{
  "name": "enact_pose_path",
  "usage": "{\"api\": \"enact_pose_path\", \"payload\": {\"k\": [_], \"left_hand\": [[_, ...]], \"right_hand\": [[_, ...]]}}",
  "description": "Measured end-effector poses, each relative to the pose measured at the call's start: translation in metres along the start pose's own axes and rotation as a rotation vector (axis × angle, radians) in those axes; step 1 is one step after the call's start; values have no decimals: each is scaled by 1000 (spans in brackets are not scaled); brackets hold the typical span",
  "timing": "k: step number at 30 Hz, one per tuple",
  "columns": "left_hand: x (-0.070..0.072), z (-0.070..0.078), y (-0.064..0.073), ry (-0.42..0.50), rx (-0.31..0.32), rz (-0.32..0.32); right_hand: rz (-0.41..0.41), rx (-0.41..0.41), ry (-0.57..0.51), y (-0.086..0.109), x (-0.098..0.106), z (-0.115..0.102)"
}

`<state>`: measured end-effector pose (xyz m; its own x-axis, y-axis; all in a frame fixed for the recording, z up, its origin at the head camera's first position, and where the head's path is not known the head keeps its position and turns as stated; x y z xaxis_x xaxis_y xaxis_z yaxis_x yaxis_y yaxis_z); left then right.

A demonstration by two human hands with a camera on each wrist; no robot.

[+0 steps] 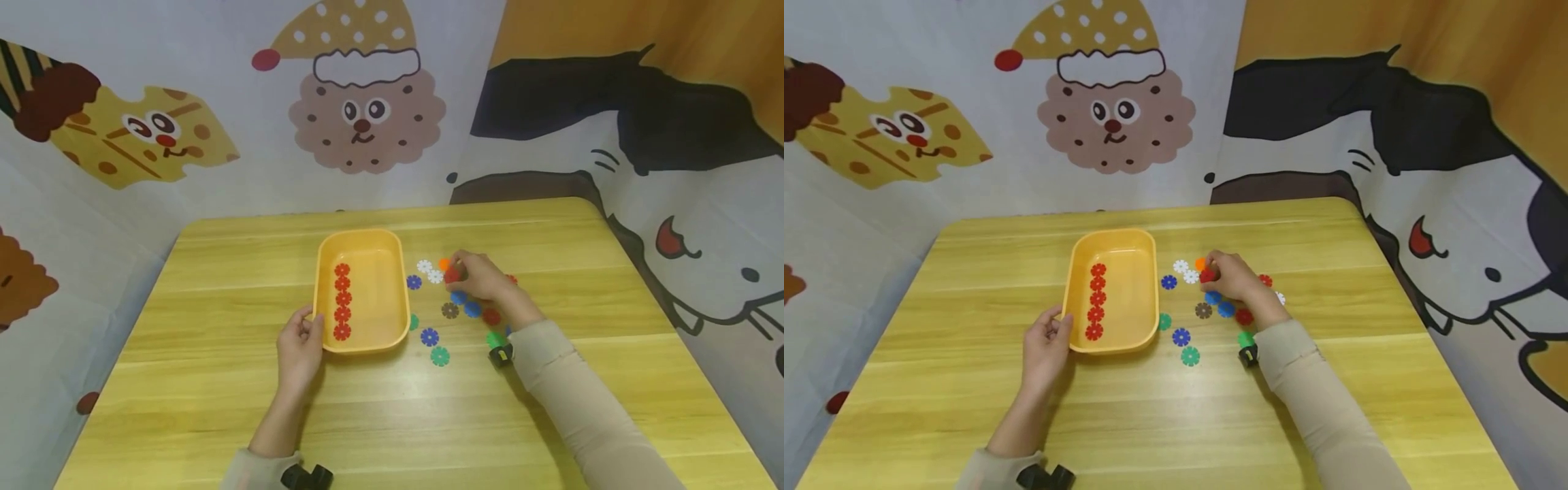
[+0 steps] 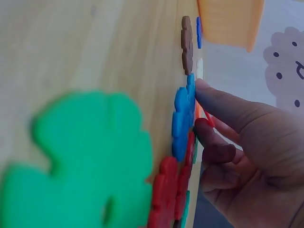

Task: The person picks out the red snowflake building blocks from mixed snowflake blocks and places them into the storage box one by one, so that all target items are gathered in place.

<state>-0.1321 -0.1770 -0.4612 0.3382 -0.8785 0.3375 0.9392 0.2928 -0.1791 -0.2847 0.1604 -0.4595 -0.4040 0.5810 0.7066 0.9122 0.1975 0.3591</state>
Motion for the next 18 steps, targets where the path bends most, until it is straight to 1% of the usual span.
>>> {"api": "enact_pose_path", "payload": {"k": [3, 7, 12, 16, 18], "left_hand": [[0, 1, -1, 3, -2, -1], [0, 0, -1, 3, 2, 2], [0, -1, -1, 15, 9, 0], [0, -2, -1, 27, 12, -8], [-1, -2, -1, 32, 15, -9]], "right_hand": [[2, 28, 30, 0, 0, -3], [10, 44, 36, -1, 1, -5], [63, 58, -7, -2, 1, -8], [112, 85, -48, -3, 0, -13], [124, 94, -78, -3, -1, -16]]}}
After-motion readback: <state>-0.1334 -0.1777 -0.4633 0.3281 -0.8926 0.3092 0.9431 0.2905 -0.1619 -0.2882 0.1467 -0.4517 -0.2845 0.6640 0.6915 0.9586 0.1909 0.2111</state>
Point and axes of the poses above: each hand's wrist, its own y-axis away from the middle knuckle, its own x-axis out of the back of the hand, z = x × y, the point moved 6 cm from there along -y, towards the middle knuckle, and after that the axes turned 14 degrees about -x, right-handed, at the moved point
